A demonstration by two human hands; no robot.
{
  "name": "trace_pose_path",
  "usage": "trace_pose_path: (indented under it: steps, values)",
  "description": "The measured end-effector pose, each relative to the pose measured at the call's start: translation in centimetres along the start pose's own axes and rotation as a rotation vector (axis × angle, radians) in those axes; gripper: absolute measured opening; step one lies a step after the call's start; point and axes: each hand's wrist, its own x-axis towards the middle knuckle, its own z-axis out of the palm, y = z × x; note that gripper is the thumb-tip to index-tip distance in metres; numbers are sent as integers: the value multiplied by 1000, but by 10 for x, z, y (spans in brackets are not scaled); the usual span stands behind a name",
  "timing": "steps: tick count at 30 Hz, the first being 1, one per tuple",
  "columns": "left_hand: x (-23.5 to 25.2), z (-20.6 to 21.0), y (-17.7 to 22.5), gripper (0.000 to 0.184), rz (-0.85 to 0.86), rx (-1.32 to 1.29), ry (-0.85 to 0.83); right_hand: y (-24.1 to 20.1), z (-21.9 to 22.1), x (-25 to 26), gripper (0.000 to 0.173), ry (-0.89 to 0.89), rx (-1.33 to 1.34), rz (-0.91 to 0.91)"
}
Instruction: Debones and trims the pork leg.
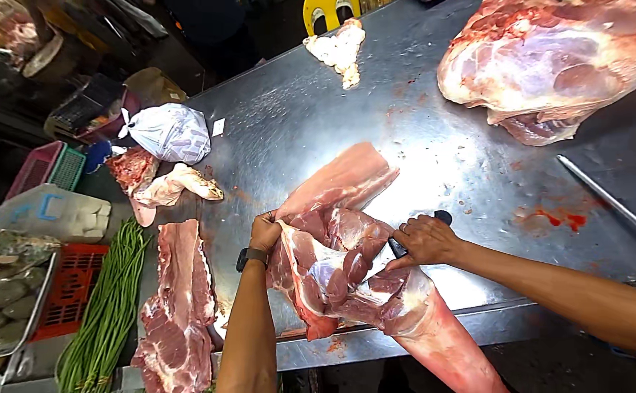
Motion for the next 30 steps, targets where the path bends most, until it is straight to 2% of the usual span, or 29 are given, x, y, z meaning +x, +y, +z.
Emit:
trace_pose_path:
  steps: [4, 7, 8, 11, 12, 16, 21, 24, 26, 28, 30]
  values:
    - [-3, -2, -1, 13, -15, -8, 8, -12, -9, 9, 99, -95, 25, 34]
    - [1, 1, -8, 11, -2, -73, 5, -8, -17, 3, 96, -98, 23, 68]
    - [2, 1, -10, 11, 1, -82, 9, -13, -19, 8, 97, -169, 42, 95]
    - [6, -1, -14, 14, -6, -73, 7, -33, -43, 34, 99, -536, 135, 233]
    - [7, -1, -14, 13, -4, -77, 4, -33, -51, 37, 98, -585, 137, 252]
    - [3, 4, -10, 11, -2, -129, 6, -31, -57, 29, 96, -599, 124, 294]
    - [8, -3, -20, 13, 4, -134, -10, -63, -76, 71, 91, -814, 181, 377]
    - [3, -10, -30, 20, 47, -241, -39, -27, -92, 58, 86, -833, 175, 474]
    - [-7, -19, -53, 29, 67, -299, -67, 7, -101, 36, 87, -806, 76, 559]
    - [-12, -23, -68, 30, 89, -338, -66, 30, -118, 7, 88, -759, 3, 624]
    - [-20, -25, -72, 30, 71, -372, -24, 28, -134, -19, 84, -744, 142, 728]
